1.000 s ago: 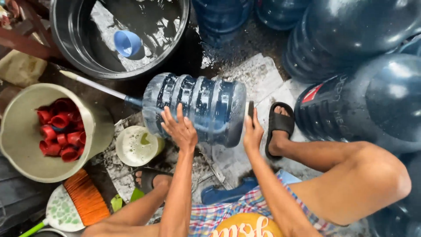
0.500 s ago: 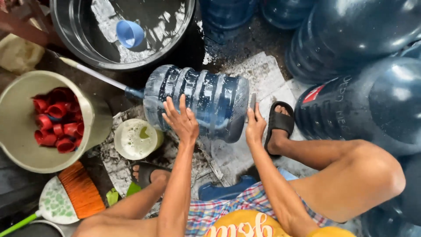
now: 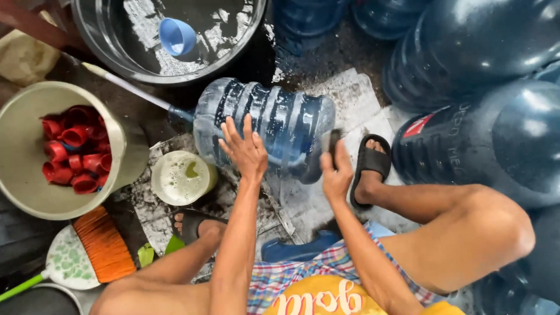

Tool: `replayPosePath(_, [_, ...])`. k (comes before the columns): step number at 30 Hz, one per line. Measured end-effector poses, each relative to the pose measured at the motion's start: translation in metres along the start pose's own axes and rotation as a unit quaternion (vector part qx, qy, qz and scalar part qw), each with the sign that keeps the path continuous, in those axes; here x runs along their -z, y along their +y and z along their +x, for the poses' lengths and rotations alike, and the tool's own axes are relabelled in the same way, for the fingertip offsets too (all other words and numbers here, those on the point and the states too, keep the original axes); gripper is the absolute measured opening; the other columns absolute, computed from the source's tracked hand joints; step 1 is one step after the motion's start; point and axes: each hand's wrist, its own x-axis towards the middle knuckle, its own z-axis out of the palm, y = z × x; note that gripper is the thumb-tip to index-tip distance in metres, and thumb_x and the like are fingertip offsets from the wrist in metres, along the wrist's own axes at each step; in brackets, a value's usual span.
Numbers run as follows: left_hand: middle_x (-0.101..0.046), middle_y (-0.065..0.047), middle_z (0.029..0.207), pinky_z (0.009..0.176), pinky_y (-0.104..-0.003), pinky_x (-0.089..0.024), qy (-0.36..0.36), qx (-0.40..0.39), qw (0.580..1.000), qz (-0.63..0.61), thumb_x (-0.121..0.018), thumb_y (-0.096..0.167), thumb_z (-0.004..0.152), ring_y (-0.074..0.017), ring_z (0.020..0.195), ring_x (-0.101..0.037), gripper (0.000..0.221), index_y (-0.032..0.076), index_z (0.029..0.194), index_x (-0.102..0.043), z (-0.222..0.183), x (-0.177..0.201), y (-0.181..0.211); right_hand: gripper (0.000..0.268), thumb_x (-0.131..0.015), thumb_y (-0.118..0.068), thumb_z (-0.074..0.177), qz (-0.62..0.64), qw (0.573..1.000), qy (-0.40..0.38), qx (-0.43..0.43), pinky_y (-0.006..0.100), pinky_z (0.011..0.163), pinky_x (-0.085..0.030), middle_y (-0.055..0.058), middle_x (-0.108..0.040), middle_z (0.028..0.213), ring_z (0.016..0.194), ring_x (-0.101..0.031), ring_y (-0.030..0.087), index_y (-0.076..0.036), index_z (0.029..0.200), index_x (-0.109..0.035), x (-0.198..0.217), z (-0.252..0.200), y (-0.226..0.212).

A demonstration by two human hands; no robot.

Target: Scrubbing the exterior of a large plastic water jug with a sponge and rinsing it with a hose.

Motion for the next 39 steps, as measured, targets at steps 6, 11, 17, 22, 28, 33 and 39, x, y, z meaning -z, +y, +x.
replayPosePath(6, [-0.02,-0.019,0.15,0.103,-0.071,-0.011,-0.034,-0.005,0.999,-0.002,-0.042,0.044,0.097,-0.0429,0.14,-0.014,0.05,0.025,0.142,-0.039,-0.004,0.008,0.007,0.049,-0.07,-0.016,0.086,0.003,0.999,-0.001,-0.039,0.041,0.096,-0.045,0.019,-0.058,0.125,0.115,-0.055,0.033,-0.009,0.131,-0.054,0.003,0.002,-0.004])
replayPosePath(11, [-0.021,-0.022,0.149,0.102,-0.073,-0.014,-0.05,-0.003,0.999,0.005,-0.046,0.049,0.096,-0.0441,0.139,-0.015,0.055,0.021,0.143,-0.038,0.01,0.015,0.018,0.048,-0.078,-0.012,0.076,-0.006,0.996,-0.061,0.071,0.04,0.105,-0.038,0.017,-0.056,0.128,0.125,-0.046,0.033,-0.01,0.121,-0.063,-0.006,-0.016,-0.01])
replayPosePath(17, [-0.025,-0.024,0.146,0.099,-0.075,-0.019,-0.061,-0.013,0.998,0.027,-0.054,0.055,0.09,-0.0453,0.138,-0.018,0.061,0.02,0.14,-0.045,0.022,0.009,0.02,0.045,-0.076,-0.011,0.079,0.014,0.999,-0.017,0.024,0.041,0.107,-0.035,0.021,-0.057,0.125,0.123,-0.047,0.034,-0.006,0.122,-0.062,-0.015,-0.005,-0.014])
replayPosePath(22, [-0.021,-0.024,0.147,0.1,-0.075,-0.017,-0.076,-0.007,0.997,0.02,-0.051,0.058,0.091,-0.0457,0.139,-0.015,0.063,0.021,0.141,-0.042,0.014,0.003,0.017,0.05,-0.074,-0.013,0.083,0.012,0.999,0.033,0.0,0.042,0.106,-0.037,0.021,-0.053,0.13,0.123,-0.046,0.036,-0.008,0.129,-0.056,-0.011,-0.01,-0.005])
replayPosePath(28, [-0.021,-0.027,0.146,0.098,-0.076,-0.018,-0.085,-0.009,0.996,0.024,-0.052,0.055,0.091,-0.0486,0.137,-0.014,0.065,0.018,0.143,-0.04,0.008,0.003,0.016,0.049,-0.068,-0.016,0.088,0.022,0.992,0.049,-0.112,0.042,0.105,-0.039,0.022,-0.051,0.132,0.123,-0.046,0.036,-0.005,0.133,-0.051,-0.007,-0.014,0.002])
replayPosePath(33, [-0.014,-0.026,0.15,0.102,-0.074,-0.013,-0.111,0.003,0.993,0.031,-0.047,0.06,0.092,-0.0462,0.14,-0.008,0.069,0.022,0.147,-0.031,0.021,0.007,0.021,0.054,-0.072,-0.019,0.085,-0.041,0.999,0.023,-0.014,0.041,0.101,-0.041,0.016,-0.055,0.13,0.12,-0.05,0.033,-0.012,0.134,-0.053,-0.018,0.007,0.009])
replayPosePath(39, [-0.013,-0.027,0.15,0.103,-0.074,-0.011,-0.12,0.013,0.992,0.035,-0.046,0.06,0.092,-0.0461,0.14,-0.007,0.069,0.022,0.147,-0.031,0.023,0.003,0.022,0.042,-0.069,-0.018,0.086,0.01,1.0,-0.017,0.007,0.043,0.103,-0.038,0.019,-0.057,0.125,0.119,-0.049,0.036,-0.01,0.127,-0.059,-0.024,0.068,0.003])
